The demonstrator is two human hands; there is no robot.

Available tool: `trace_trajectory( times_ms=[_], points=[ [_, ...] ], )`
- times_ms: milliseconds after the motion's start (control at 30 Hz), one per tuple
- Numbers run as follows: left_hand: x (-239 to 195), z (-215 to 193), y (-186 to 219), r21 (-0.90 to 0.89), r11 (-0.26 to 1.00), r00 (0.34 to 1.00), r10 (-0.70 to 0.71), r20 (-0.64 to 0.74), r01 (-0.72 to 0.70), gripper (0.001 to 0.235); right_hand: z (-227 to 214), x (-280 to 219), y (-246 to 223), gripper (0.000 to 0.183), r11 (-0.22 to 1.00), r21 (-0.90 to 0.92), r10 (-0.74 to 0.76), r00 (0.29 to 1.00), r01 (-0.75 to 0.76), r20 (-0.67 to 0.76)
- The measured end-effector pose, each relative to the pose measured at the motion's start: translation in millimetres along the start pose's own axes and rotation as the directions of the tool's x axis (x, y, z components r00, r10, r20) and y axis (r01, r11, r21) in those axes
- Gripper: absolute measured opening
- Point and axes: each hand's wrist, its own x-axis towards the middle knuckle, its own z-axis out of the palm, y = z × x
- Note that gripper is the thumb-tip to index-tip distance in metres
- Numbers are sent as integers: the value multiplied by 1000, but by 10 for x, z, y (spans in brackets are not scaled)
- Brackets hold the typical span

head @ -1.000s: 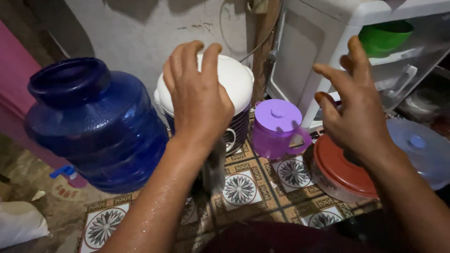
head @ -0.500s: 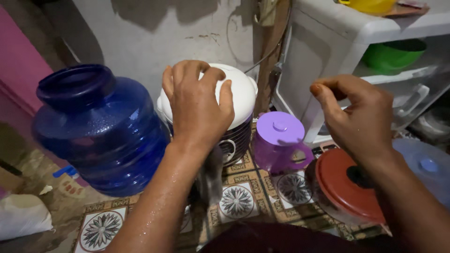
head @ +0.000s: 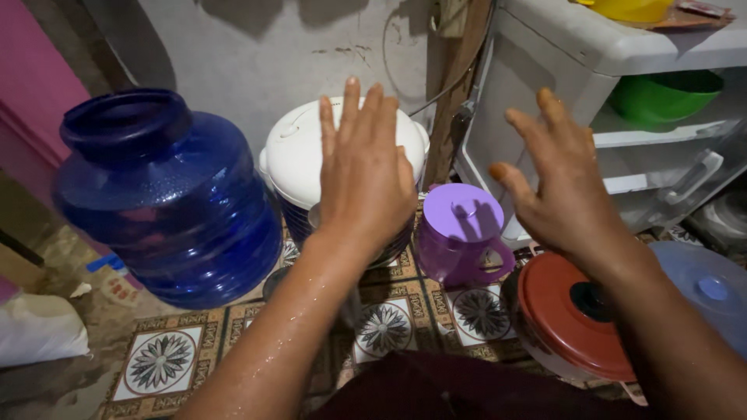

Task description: The person stirs rice in a rice cooker, washes hands, places butter in a small bowl, and transfers cooked noodles from a pink pot into a large wok on the stove.

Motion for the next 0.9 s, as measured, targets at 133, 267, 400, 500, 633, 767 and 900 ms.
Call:
trace_trajectory(
  times_ms=[133,267,400,500,633,767,900],
  points=[
    [13,174,15,4,1000,996,25,91,-26,64,136,-1,91,72,1000,-26,2,999,-1,51],
    [30,305,12,23,995,987,96,131,-99,65,197,44,144,70,1000,-29,5,998,-3,70],
    [30,329,5,16,989,979,143,143,-147,61,173,123,91,57,999,-13,-48,996,47,-70],
    [79,309,-8,21,990,977,134,168,-139,49,87,154,19,36,981,99,166,986,-165,-11],
    [142,294,-58,19,991,985,133,110,-136,22,85,182,-20,18,919,148,357,931,-365,79],
    [256,361,-181,-14,993,992,117,-47,-118,29,216,238,151,21,992,112,-43,986,62,-164],
    [355,404,-403,-96,995,990,-8,-139,-5,24,392,355,380,23,967,253,8,998,10,-67]
  ],
)
